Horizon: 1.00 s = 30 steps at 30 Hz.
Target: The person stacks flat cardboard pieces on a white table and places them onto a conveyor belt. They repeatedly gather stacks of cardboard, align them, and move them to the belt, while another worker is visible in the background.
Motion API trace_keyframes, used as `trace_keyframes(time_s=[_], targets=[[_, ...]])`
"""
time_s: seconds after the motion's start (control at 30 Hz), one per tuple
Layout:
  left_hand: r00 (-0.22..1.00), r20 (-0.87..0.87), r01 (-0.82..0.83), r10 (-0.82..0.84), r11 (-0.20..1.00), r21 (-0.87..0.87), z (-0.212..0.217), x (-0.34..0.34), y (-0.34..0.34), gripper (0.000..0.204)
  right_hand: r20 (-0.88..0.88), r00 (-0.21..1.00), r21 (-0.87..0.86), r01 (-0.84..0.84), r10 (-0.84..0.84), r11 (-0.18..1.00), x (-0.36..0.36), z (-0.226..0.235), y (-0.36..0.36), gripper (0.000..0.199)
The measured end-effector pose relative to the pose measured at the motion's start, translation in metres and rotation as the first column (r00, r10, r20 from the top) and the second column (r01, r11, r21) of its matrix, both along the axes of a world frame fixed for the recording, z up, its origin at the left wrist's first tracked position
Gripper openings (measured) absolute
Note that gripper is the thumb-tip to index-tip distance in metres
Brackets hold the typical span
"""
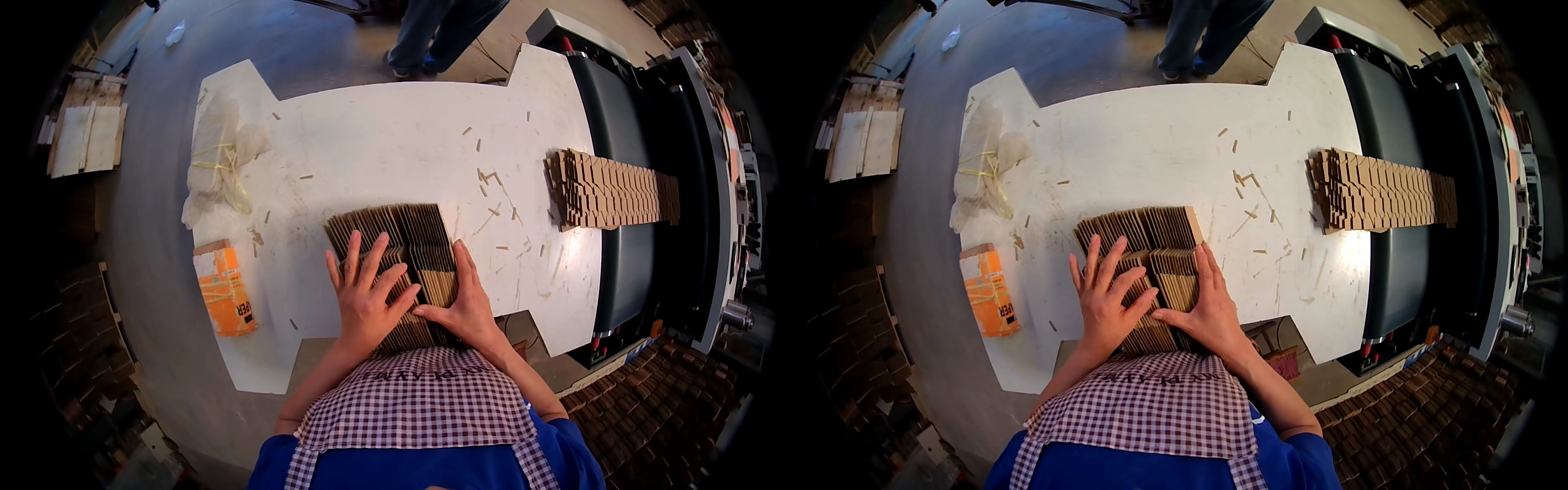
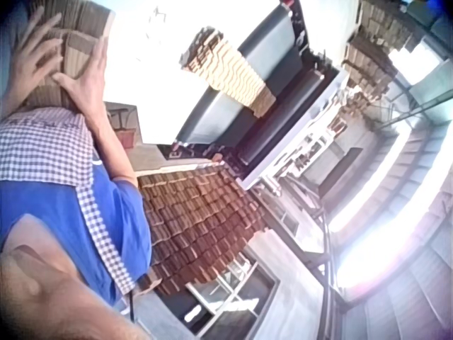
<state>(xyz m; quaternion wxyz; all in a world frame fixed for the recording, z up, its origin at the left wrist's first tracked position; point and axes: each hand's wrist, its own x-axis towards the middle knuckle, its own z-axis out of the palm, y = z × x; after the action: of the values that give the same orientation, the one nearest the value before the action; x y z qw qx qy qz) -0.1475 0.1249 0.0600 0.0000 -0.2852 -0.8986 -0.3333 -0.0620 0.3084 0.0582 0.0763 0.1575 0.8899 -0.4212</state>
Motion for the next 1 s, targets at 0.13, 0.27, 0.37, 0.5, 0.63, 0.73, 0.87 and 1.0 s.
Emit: trace_keyframes(time_s=[0.13,0.27,0.37,0.5,0.63,0.73,0.87,1.0], targets=[[1.000,0.017,-0.006,0.007,0.999,-0.051,0.001,-0.001,0.010,0.034,0.011,1.000,-0.001,0.003,-0.003,1.000,-0.001,0.003,0.000,0.127],[0.999,0.052,0.000,0.002,0.999,-0.046,-0.001,-0.002,0.011,0.034,0.012,1.000,-0.011,0.006,-0.006,1.000,-0.001,0.002,0.000,0.127],[0.997,0.073,0.017,-0.014,0.999,-0.039,0.003,-0.002,0.012,0.033,0.013,1.000,-0.014,-0.001,0.001,1.000,0.000,0.000,0.000,0.127],[0.995,0.028,0.095,-0.093,0.994,-0.057,0.010,-0.003,0.014,0.029,0.020,1.000,-0.018,-0.002,0.003,1.000,0.000,0.000,0.002,0.125],[0.993,0.026,0.114,-0.112,0.992,-0.054,0.010,-0.002,0.014,0.024,0.024,1.000,-0.018,0.008,-0.007,1.000,-0.001,0.001,0.003,0.124],[0.993,0.026,0.119,-0.118,0.992,-0.047,0.011,-0.002,0.014,0.023,0.031,0.999,-0.026,0.015,-0.015,1.000,0.000,0.003,0.005,0.124],[0.992,0.033,0.122,-0.120,0.992,-0.043,0.011,-0.003,0.014,0.024,0.025,1.000,-0.012,0.005,-0.005,1.000,0.000,0.003,0.007,0.123],[0.990,0.036,0.136,-0.134,0.990,-0.046,0.011,-0.003,0.015,0.025,0.026,1.000,-0.010,0.007,-0.007,1.000,-0.001,0.004,0.007,0.123]])
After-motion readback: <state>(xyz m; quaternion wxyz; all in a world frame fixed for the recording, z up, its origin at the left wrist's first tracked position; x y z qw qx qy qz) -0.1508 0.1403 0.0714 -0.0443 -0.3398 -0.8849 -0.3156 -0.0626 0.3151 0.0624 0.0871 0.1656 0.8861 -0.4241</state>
